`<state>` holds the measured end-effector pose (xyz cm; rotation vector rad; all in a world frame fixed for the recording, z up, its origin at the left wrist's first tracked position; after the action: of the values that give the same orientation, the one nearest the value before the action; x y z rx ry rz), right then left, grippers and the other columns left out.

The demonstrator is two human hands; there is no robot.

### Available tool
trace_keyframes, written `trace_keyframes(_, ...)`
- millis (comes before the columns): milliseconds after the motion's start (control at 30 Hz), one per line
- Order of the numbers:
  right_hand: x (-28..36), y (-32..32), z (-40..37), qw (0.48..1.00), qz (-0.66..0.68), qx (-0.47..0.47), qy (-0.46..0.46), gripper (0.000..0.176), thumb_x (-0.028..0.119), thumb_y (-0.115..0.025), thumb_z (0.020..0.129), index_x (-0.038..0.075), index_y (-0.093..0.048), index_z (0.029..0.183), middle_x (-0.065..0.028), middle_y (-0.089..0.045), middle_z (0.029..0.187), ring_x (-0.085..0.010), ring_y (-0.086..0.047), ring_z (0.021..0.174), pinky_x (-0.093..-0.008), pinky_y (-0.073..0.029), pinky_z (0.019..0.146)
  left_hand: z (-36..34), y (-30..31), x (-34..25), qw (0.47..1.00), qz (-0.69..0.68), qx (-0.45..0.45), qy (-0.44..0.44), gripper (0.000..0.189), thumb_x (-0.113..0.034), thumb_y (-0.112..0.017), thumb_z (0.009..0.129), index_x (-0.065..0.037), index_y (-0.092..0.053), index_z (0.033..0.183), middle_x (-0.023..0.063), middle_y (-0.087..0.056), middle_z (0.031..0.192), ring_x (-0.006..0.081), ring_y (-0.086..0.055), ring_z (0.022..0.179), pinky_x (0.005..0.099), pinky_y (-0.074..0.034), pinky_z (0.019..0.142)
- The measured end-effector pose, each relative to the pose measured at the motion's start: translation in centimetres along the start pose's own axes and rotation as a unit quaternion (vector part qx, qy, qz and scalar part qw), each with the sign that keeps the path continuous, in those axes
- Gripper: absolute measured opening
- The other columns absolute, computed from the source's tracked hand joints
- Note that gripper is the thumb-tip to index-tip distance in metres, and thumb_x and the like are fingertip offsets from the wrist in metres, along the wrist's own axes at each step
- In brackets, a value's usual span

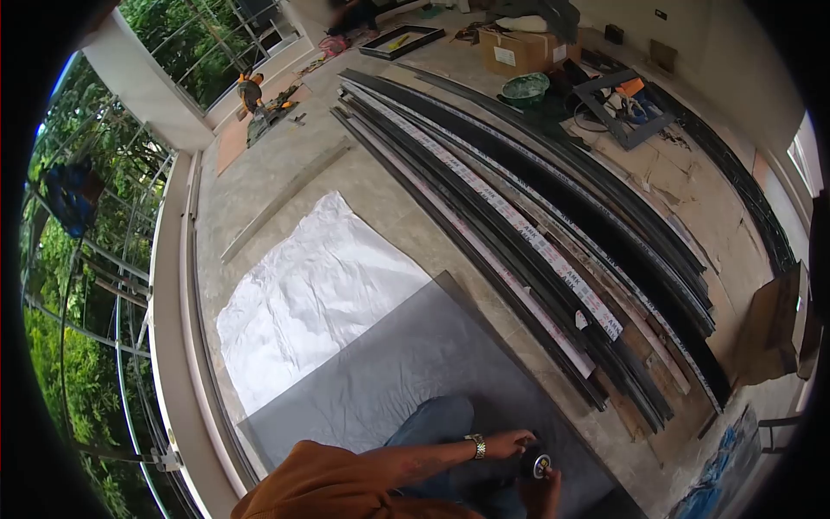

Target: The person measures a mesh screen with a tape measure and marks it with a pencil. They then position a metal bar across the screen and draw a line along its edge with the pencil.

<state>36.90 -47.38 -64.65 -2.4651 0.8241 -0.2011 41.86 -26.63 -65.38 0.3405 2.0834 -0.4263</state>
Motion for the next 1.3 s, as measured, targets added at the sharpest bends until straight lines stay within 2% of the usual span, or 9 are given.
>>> trace_keyframes(67, -1.9, -13.9, -5.6, 0.985, -0.13, 0.059, 0.099, 0.049, 0.037, -0.065, 0.084, 0.001, -0.063, 0.118, -0.0113, -0.069, 0.112, -0.027, -0.066, 0.103, -0.0397, -0.052, 0.085, 0.0, 0.6, 0.7, 0.999, -0.008, 0.014, -0.042, 0.047, -0.012, -0.063, 0.095, -0.007, -0.052, 0.14, 0.0144, -0.064, 0.126, 0.0239, -0.061, 0.119, 0.0366, -0.047, 0.104)
trace_keyframes(233, -2.7, -10.5, 0.0, 0.973, -0.184, 0.115, 0.078, 0.056, 0.042, -0.054, 0.086, 0.002, -0.06, 0.125, -0.0113, -0.067, 0.122, -0.0296, -0.063, 0.112, -0.0496, -0.047, 0.095, -1.6, 0.5, 2.2, 0.989, 0.008, 0.021, -0.146, 0.034, -0.015, -0.069, 0.093, -0.004, -0.058, 0.122, 0.0114, -0.066, 0.118, 0.0143, -0.062, 0.107, 0.0348, -0.051, 0.091)
trace_keyframes(533, -3.5, -14.0, -2.7, 0.975, -0.129, 0.13, 0.123, 0.058, 0.041, -0.06, 0.085, 0.006, -0.058, 0.132, -0.013, -0.063, 0.129, -0.0285, -0.058, 0.12, -0.0449, -0.046, 0.101, -2.3, 4.8, 0.4, 0.959, -0.196, -0.19, 0.079, 0.022, -0.02, -0.056, 0.102, -0.002, -0.067, 0.109, 0.0071, -0.071, 0.087, 0.0113, -0.067, 0.071, 0.0266, -0.054, 0.065)
trace_keyframes(633, -0.2, -7.4, -3.5, 0.833, -0.496, -0.047, 0.241, 0.031, 0.024, -0.079, 0.082, 0.002, -0.069, 0.102, -0.0081, -0.074, 0.096, -0.0242, -0.069, 0.087, -0.041, -0.055, 0.083, -2.1, 5.6, -0.9, 0.968, -0.185, -0.155, 0.071, 0.025, -0.023, -0.057, 0.102, -0.003, -0.066, 0.112, 0.0057, -0.07, 0.086, 0.011, -0.065, 0.075, 0.0272, -0.051, 0.064)
trace_keyframes(733, 0.9, -2.0, -0.7, 0.724, -0.661, -0.053, 0.193, 0.041, 0.032, -0.078, 0.085, 0.005, -0.066, 0.113, -0.0101, -0.072, 0.108, -0.0264, -0.067, 0.095, -0.0401, -0.055, 0.086, -3.7, 3.6, -5.1, 0.99, -0.119, -0.075, -0.005, 0.029, -0.029, -0.063, 0.1, -0.002, -0.066, 0.108, 0.0067, -0.071, 0.087, 0.0137, -0.065, 0.075, 0.0308, -0.051, 0.066)
trace_keyframes(867, -2.8, -7.9, -1.7, 0.948, -0.307, -0.011, 0.085, 0.044, 0.044, -0.073, 0.087, 0.012, -0.062, 0.117, -0.0078, -0.067, 0.114, -0.0232, -0.063, 0.108, -0.0427, -0.052, 0.091, -2.8, 1.4, -1.0, 0.997, 0.02, -0.068, -0.009, 0.038, -0.038, -0.07, 0.096, -0.002, -0.066, 0.105, 0.0052, -0.069, 0.085, 0.0167, -0.064, 0.076, 0.0369, -0.051, 0.07)
trace_keyframes(1033, -4.4, -12.6, -2.7, 0.757, -0.629, -0.02, 0.176, 0.066, 0.03, -0.083, 0.077, -0.001, -0.057, 0.129, -0.0161, -0.068, 0.118, -0.0277, -0.065, 0.113, -0.0379, -0.05, 0.095, -4.4, 0.4, 2.6, 0.975, -0.039, -0.097, 0.195, 0.04, -0.04, -0.072, 0.095, -0.001, -0.063, 0.098, 0.0083, -0.064, 0.075, 0.0154, -0.06, 0.055, 0.0332, -0.046, 0.044)
trace_keyframes(1067, -4.5, -13.2, -3.2, 0.67, -0.718, -0.065, 0.174, 0.071, 0.036, -0.087, 0.073, -0.003, -0.058, 0.125, -0.0207, -0.071, 0.114, -0.0303, -0.07, 0.108, -0.0382, -0.052, 0.092, -4.9, 0.3, 1.5, 0.974, -0.026, -0.067, 0.215, 0.043, -0.042, -0.072, 0.095, -0.001, -0.062, 0.097, 0.004, -0.06, 0.075, 0.0135, -0.058, 0.062, 0.0338, -0.044, 0.045)
trace_keyframes(1300, -0.7, -11.1, -2.2, 0.702, -0.7, -0.068, 0.111, 0.056, 0.024, -0.078, 0.068, 0.001, -0.068, 0.118, -0.0231, -0.069, 0.118, -0.0339, -0.066, 0.114, -0.0409, -0.05, 0.097, -5.2, 5.4, -3.5, 0.999, 0.01, -0.01, 0.044, 0.029, -0.006, -0.083, 0.075, -0.003, -0.064, 0.098, 0.0031, -0.06, 0.083, 0.0138, -0.061, 0.083, 0.0318, -0.05, 0.074)
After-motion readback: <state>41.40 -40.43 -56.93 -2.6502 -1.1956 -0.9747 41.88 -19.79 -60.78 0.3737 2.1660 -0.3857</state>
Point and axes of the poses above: each hand's wrist, its own z-axis towards the middle knuckle, its own y-axis out of the back of the hand, x = y × z, the point moved 5 cm from there along z, towards the middle knuckle
